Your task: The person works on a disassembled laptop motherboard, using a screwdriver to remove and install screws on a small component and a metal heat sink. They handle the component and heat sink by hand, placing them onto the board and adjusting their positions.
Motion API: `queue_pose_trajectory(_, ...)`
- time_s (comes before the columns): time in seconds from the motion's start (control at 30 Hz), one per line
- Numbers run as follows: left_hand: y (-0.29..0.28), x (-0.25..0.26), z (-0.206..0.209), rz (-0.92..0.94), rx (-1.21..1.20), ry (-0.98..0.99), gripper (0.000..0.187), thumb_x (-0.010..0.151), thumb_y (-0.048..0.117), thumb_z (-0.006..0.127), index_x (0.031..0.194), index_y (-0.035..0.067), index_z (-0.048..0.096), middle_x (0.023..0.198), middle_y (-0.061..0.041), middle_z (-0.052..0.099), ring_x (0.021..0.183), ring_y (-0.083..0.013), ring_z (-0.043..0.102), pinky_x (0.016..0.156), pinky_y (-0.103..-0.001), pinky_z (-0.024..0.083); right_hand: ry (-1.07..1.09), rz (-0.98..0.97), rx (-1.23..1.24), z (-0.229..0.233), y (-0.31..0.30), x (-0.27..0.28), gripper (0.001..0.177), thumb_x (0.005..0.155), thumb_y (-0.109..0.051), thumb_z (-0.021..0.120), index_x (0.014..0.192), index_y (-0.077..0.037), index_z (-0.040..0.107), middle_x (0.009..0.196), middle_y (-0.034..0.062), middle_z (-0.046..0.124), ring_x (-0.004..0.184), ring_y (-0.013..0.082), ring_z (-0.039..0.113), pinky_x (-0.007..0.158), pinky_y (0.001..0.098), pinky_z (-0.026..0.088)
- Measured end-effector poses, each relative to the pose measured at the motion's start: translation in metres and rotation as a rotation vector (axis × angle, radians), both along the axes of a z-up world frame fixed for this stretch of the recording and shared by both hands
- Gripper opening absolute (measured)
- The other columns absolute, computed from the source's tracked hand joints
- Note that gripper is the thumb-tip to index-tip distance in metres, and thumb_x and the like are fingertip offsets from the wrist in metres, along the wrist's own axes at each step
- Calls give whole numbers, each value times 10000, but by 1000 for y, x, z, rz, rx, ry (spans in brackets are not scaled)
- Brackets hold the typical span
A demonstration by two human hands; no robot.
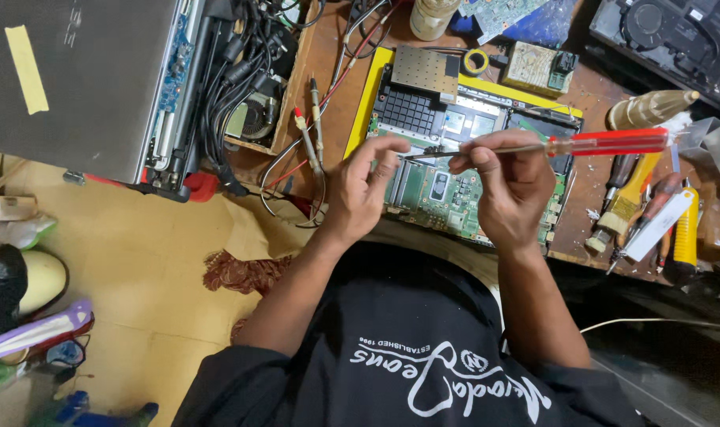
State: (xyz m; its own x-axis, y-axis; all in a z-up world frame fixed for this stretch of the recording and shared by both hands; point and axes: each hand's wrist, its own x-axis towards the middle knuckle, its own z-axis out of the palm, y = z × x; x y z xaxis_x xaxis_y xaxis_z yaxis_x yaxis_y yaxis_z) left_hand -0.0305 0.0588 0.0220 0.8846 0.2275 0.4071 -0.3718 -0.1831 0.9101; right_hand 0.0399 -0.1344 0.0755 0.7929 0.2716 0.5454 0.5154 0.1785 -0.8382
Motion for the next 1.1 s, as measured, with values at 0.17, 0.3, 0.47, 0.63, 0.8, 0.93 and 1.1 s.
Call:
queue_pose_trajectory(0.17, 24, -11, 15, 134, -40, 31, 318, 1220, 232, 429, 1361, 44, 644, 1197, -182, 730, 1070, -301, 717, 975, -446, 557, -159, 65, -247, 4, 18, 11, 50, 1092, 81, 675, 1044, 66, 668, 856, 181, 747, 706, 292, 779, 672, 415, 639)
queue_pose_trajectory(0.3, 32, -17, 12, 192, 6, 87, 247, 1194, 200, 509, 1341, 74, 662, 1207, -128, 759, 1093, -248, 759, 1009, -433, 570, -193, 94, -378, -5, 35, 18, 71, 1079, 30, 731, 1020, -10, 729, 797, 100, 738, 698, 262, 770, 690, 392, 617)
queue_pose_trajectory(0.47, 33, -17, 1, 207, 44, 74, 229, 1177, 198, 539, 1315, 101, 694, 1162, -111, 779, 1055, -257, 781, 938, -411, 606, -186, 139, -465, -12, 46, 23, 68, 1088, 44, 717, 1032, 8, 732, 794, 125, 729, 716, 308, 779, 725, 418, 612)
queue_pose_trajectory(0.63, 32, -19, 8, 198, 29, 81, 245, 1173, 251, 560, 1298, 98, 706, 1141, -125, 784, 1052, -284, 788, 924, -430, 615, -173, 150, -512, -13, 51, 22, 85, 1085, 65, 702, 1034, 7, 735, 811, 131, 723, 729, 307, 777, 728, 420, 611)
queue_pose_trajectory(0.8, 31, -18, 8, 225, 74, 103, 210, 1162, 233, 572, 1287, 140, 712, 1133, -85, 801, 1080, -284, 794, 931, -405, 615, -157, 171, -504, -18, 51, 24, 71, 1106, 45, 696, 1058, 4, 730, 841, 120, 717, 727, 285, 770, 732, 390, 613)
queue_pose_trajectory(0.93, 31, -16, 9, 213, 82, 89, 175, 1146, 158, 602, 1276, 131, 716, 1119, -92, 800, 1081, -285, 794, 932, -404, 614, -213, 169, -539, -19, 58, 22, 64, 1095, 9, 721, 1051, -35, 735, 838, 90, 716, 722, 273, 773, 709, 375, 613)
queue_pose_trajectory(1.1, 29, -12, 2, 164, 147, 63, 213, 1065, 50, 725, 1272, 102, 731, 1108, -125, 800, 1060, -310, 795, 928, -442, 612, -334, 117, -631, -11, 60, 22, 124, 995, 39, 853, 1065, 35, 750, 893, 192, 721, 727, 346, 766, 682, 431, 629)
